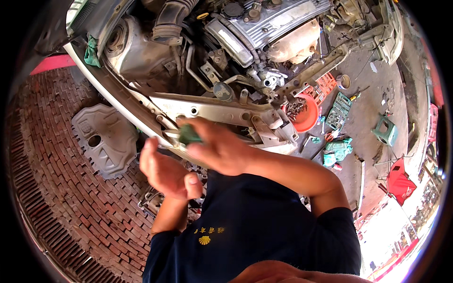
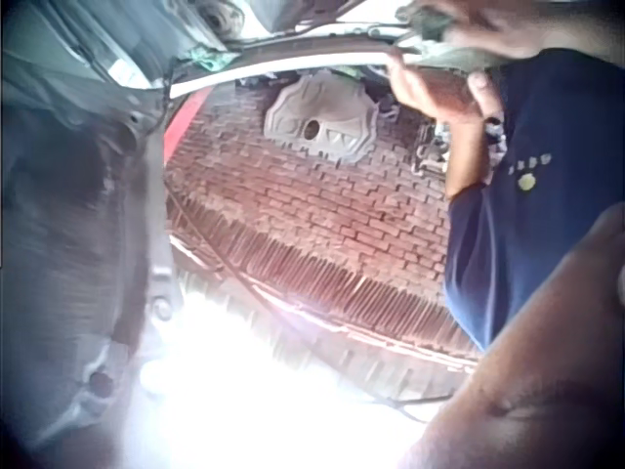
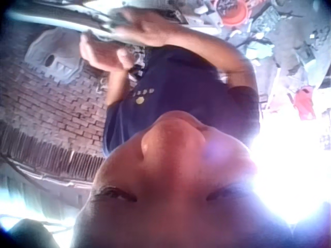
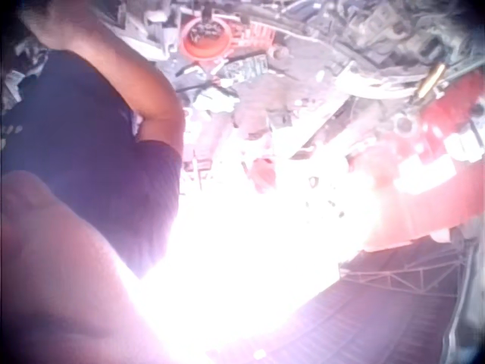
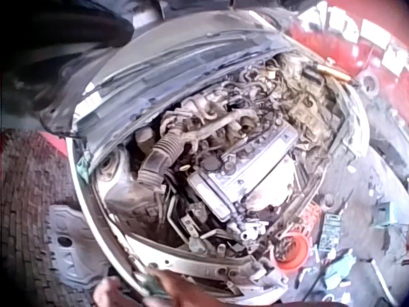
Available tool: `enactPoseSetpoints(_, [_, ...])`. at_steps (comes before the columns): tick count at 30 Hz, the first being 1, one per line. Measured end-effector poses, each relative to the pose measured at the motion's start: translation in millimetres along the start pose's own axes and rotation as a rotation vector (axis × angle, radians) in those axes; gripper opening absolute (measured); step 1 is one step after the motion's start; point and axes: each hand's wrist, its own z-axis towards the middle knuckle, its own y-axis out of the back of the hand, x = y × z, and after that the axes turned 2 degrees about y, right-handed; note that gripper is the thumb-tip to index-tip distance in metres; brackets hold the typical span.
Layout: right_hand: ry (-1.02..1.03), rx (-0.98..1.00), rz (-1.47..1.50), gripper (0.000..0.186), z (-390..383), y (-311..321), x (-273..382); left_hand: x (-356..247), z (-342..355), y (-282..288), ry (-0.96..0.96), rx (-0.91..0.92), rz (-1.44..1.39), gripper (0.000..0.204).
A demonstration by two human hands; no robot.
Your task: The person works on a car engine, using a socket wrench to loosen or tighten bolts on the engine block, sorting through a red bowl of various nuts and bolts, and wiping down a section of the car frame with a green cloth.
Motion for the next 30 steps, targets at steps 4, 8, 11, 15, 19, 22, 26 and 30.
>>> enactPoseSetpoints(4, [0.125,-0.003,-0.224,0.089,25.4,-18.4,-11.3,4.3,23.8,11.0,0.152,0.055,0.253,0.087])
enactPoseSetpoints(8, [0.145,-0.126,-0.374,0.075,9.7,23.5,-14.3,26.6,10.7,24.3,0.239,0.107,0.353,0.067])
enactPoseSetpoints(11, [0.048,-0.139,-0.620,0.063,14.4,61.1,-14.7,45.5,-12.7,30.8,0.348,0.225,0.385,0.051])
enactPoseSetpoints(15, [0.083,-0.136,-0.877,0.063,58.9,88.7,-38.9,61.8,-23.9,21.7,0.225,0.273,0.480,0.043])
enactPoseSetpoints(19, [-0.199,0.072,-0.947,0.058,149.1,93.0,-75.6,67.8,-26.6,20.2,0.234,0.226,0.430,0.042])
enactPoseSetpoints(22, [-0.376,0.136,-0.929,0.048,212.8,92.7,-95.5,70.2,-25.8,18.7,0.230,0.222,0.408,0.042])
enactPoseSetpoints(26, [-0.716,0.225,-0.982,0.045,257.8,93.7,-139.5,70.6,-25.4,23.0,0.243,0.247,0.406,0.041])
enactPoseSetpoints(30, [-0.799,0.357,-1.144,0.040,260.3,87.1,-148.0,70.0,-24.2,24.7,0.279,0.289,0.396,0.041])
